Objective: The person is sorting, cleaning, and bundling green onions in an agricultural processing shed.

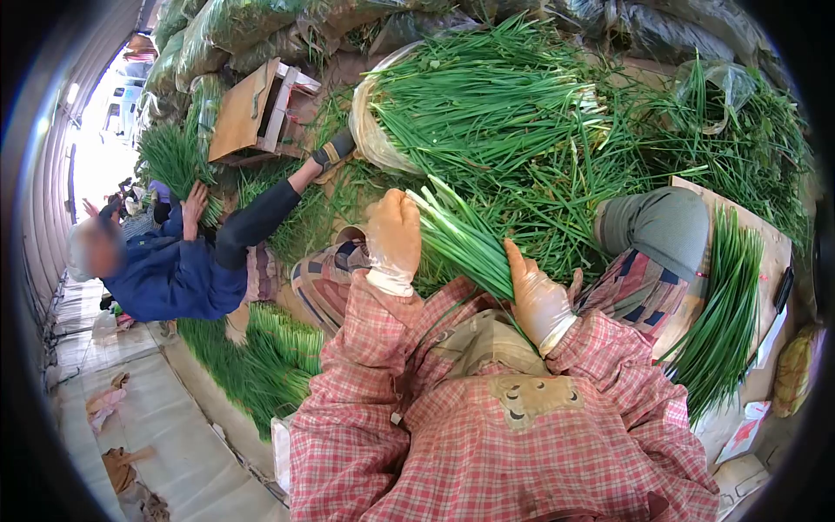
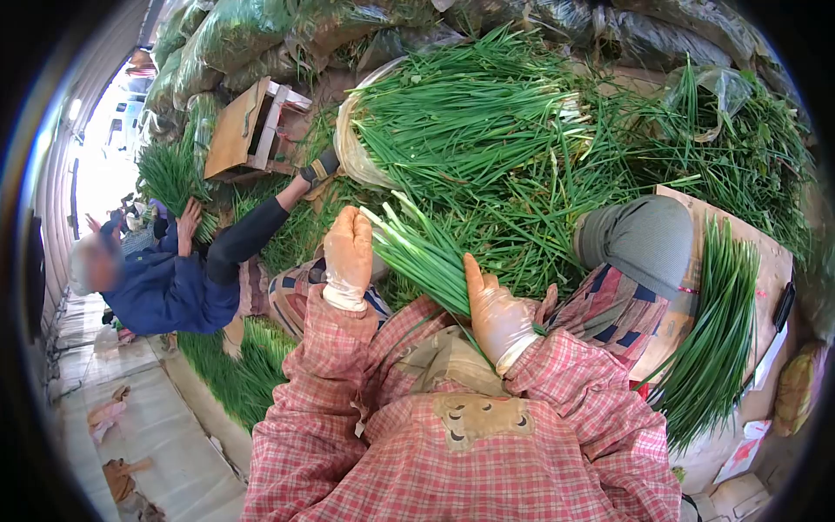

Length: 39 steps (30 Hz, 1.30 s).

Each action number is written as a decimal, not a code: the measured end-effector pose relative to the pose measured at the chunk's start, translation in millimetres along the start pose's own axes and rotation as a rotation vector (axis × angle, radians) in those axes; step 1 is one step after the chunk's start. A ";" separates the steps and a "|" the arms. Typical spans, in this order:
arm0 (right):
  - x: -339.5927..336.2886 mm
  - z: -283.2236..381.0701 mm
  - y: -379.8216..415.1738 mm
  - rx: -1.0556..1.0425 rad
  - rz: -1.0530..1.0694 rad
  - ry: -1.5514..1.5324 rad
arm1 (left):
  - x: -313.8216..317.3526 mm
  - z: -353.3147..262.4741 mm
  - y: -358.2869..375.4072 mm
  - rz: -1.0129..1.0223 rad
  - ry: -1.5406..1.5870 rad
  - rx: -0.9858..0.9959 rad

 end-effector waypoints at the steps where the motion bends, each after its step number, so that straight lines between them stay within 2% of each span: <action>1: 1.6 -0.3 0.1 0.002 -0.012 -0.023 | 5.1 17.1 2.6 -0.085 0.184 -0.039; 2: 3.0 -1.2 -0.4 0.005 -0.025 -0.045 | 11.5 44.2 5.0 -0.171 0.369 -0.078; 3: 7.9 -4.3 -0.1 0.038 0.071 -0.072 | 10.6 64.4 2.7 -0.257 0.553 -0.116; 5: 16.6 -10.0 3.4 0.111 0.266 -0.128 | -23.1 84.8 -14.0 -0.532 0.732 -0.393; 7: 13.1 -8.8 1.0 0.151 0.291 -0.050 | -56.0 123.9 -18.9 -0.464 0.161 -0.208; 9: 9.2 -8.2 0.1 0.161 0.298 -0.020 | -86.9 104.9 -24.9 -0.215 -0.343 -0.162; 10: 8.2 -7.7 -1.1 0.154 0.291 -0.030 | -89.9 97.9 -25.8 -0.104 -0.273 -0.202; 11: 8.8 -6.8 -0.1 0.149 0.290 -0.040 | -87.7 83.0 -25.6 0.068 -0.212 -0.051; 13: 15.0 -5.7 -1.2 0.135 0.301 -0.067 | -66.6 46.9 -20.8 0.250 0.157 0.043; 15: 18.5 -4.2 1.5 0.121 0.324 -0.060 | -47.5 19.7 -16.9 0.657 0.385 -0.032; 18: 10.6 -1.1 1.8 0.117 0.338 0.046 | -25.0 16.7 -9.8 0.810 0.321 -0.025; 21: 10.6 -3.0 2.5 0.115 0.324 0.030 | -22.5 10.9 -10.7 0.851 0.225 0.038; 25: 17.2 -4.6 1.6 0.124 0.385 -0.090 | -27.6 8.1 -17.7 0.505 0.112 0.060; 26: 14.4 -4.9 0.7 0.123 0.408 -0.119 | -27.9 22.7 -19.7 0.362 0.129 0.086; 27: 12.5 -5.5 -0.6 0.123 0.430 -0.147 | -36.1 32.7 -26.5 0.248 0.092 0.012; 28: 15.1 -7.6 -2.4 0.087 0.406 -0.313 | -46.0 44.2 -33.5 0.136 0.058 -0.060; 30: 23.4 -21.3 -6.8 0.019 0.346 -0.637 | -74.9 92.0 -47.5 -0.033 -0.157 0.026; 32: 23.1 -35.4 -12.9 0.062 0.785 -1.221 | -103.9 130.1 -51.4 0.041 -0.378 -0.074; 33: 18.6 -40.7 -16.4 0.085 0.998 -1.507 | -108.8 142.0 -47.5 0.175 -0.570 -0.066; 34: 7.6 -45.5 -19.8 0.088 1.085 -1.521 | -108.6 149.1 -42.7 0.412 -0.725 -0.177; 35: -6.9 -43.9 -20.2 0.118 1.113 -1.583 | -106.0 146.1 -34.8 0.469 -0.746 -0.117; 36: -7.1 -44.2 -18.4 0.101 1.147 -1.704 | -99.9 139.9 -28.6 0.450 -0.556 -0.174; 37: -6.9 -44.5 -16.4 0.083 1.183 -1.824 | -87.2 139.8 -18.5 0.448 -0.166 -0.237; 38: -15.5 -42.0 -15.1 0.114 1.198 -1.872 | -59.9 139.4 -3.5 0.399 0.374 -0.344; 39: -16.8 -42.4 -14.5 0.089 1.271 -1.912 | -39.5 112.6 6.3 0.410 0.864 -0.475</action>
Point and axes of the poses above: each hand's wrist, its own y-axis away from the middle knuckle, its own x-axis out of the palm, z = x × y, the point moved 3 cm from there along -y, towards the middle knuckle, and after that the axes turned 15 degrees about x, right-handed, at the moved point
